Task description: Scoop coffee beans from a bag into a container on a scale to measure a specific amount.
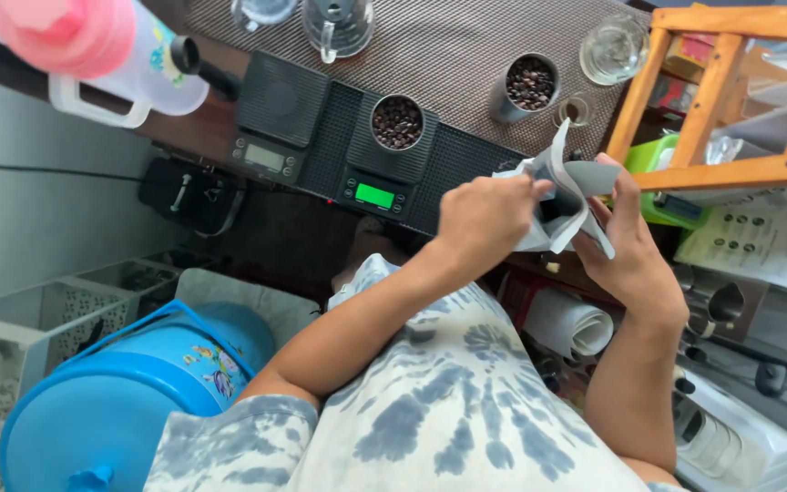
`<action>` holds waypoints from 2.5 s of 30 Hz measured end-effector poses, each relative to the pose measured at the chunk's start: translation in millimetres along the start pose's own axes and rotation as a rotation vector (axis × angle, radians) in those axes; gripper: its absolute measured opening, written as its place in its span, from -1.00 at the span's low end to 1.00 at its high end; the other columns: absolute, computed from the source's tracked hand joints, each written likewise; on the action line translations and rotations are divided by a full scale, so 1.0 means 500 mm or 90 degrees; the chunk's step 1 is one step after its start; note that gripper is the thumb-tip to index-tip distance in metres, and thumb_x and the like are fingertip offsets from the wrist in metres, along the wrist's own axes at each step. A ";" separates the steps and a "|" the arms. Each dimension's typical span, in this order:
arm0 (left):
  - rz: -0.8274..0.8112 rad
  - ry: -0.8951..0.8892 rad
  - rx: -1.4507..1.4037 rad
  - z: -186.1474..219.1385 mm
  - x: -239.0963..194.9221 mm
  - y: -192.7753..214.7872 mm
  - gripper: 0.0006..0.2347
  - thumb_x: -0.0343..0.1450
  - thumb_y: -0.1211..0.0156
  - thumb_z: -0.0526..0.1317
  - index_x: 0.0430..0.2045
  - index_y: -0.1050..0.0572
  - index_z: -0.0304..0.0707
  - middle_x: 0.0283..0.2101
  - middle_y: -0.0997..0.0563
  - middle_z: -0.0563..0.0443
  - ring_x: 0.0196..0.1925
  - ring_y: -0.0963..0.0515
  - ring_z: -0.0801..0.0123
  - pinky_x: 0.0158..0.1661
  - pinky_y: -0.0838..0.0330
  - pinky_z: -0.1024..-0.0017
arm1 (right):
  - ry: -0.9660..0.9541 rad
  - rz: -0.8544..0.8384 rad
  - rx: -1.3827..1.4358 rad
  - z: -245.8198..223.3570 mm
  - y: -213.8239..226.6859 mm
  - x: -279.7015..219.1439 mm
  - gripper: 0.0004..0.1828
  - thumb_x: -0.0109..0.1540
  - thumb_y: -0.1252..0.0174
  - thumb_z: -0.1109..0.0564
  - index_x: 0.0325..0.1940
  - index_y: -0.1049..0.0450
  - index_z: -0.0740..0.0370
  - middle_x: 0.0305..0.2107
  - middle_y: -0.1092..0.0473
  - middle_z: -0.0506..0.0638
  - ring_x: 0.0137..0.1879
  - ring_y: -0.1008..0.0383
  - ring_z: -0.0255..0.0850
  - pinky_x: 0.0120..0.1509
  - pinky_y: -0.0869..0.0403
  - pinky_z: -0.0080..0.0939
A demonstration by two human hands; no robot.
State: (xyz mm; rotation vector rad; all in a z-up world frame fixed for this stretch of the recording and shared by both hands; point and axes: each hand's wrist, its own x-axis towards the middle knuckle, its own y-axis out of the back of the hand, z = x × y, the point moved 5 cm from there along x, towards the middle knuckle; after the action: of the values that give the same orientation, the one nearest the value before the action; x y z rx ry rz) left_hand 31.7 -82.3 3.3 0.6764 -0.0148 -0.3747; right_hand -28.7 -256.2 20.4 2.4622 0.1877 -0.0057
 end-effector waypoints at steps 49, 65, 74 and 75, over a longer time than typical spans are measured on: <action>0.107 0.238 -0.590 -0.335 0.049 0.300 -0.65 0.55 -0.11 -0.06 -0.40 -0.65 -0.45 -0.71 -0.23 0.32 -0.74 -0.05 0.73 -0.71 0.17 0.63 | 0.029 0.033 -0.059 -0.013 0.004 0.018 -0.06 0.21 -0.27 0.31 0.57 0.07 0.19 0.34 -0.20 0.27 0.44 -0.32 0.11 0.52 -0.31 0.00; 0.408 0.176 -0.233 -0.412 -0.007 0.453 -0.66 0.59 -0.13 -0.07 -0.43 -0.69 -0.34 -0.68 -0.36 0.24 -0.67 -0.20 0.65 -0.60 -0.01 0.51 | 0.062 0.050 -0.103 -0.004 0.000 0.009 -0.09 0.24 -0.28 0.27 0.54 0.08 0.25 0.40 -0.14 0.31 0.48 -0.29 0.16 0.52 -0.33 0.01; 0.411 0.069 0.012 -0.277 -0.013 0.466 -0.67 0.62 -0.07 -0.09 -0.42 -0.71 -0.22 -0.69 -0.46 0.09 -0.63 -0.43 0.44 -0.50 -0.23 0.39 | 0.039 0.046 -0.080 -0.010 0.003 0.005 -0.08 0.21 -0.27 0.28 0.55 0.07 0.21 0.45 -0.11 0.28 0.50 -0.24 0.16 0.53 -0.27 0.01; 0.416 0.043 0.049 -0.265 -0.014 0.469 -0.68 0.63 -0.08 -0.10 -0.41 -0.71 -0.21 -0.67 -0.49 0.07 -0.62 -0.46 0.39 -0.49 -0.26 0.37 | 0.052 0.047 -0.071 -0.011 0.003 0.006 -0.08 0.21 -0.26 0.28 0.55 0.07 0.20 0.44 -0.12 0.29 0.49 -0.26 0.16 0.53 -0.27 0.00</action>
State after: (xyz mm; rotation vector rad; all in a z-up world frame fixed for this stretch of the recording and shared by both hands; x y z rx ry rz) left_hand 121.0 168.5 44.5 0.7196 -0.1823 0.2783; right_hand -25.8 -253.5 25.4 2.3576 0.1293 0.1329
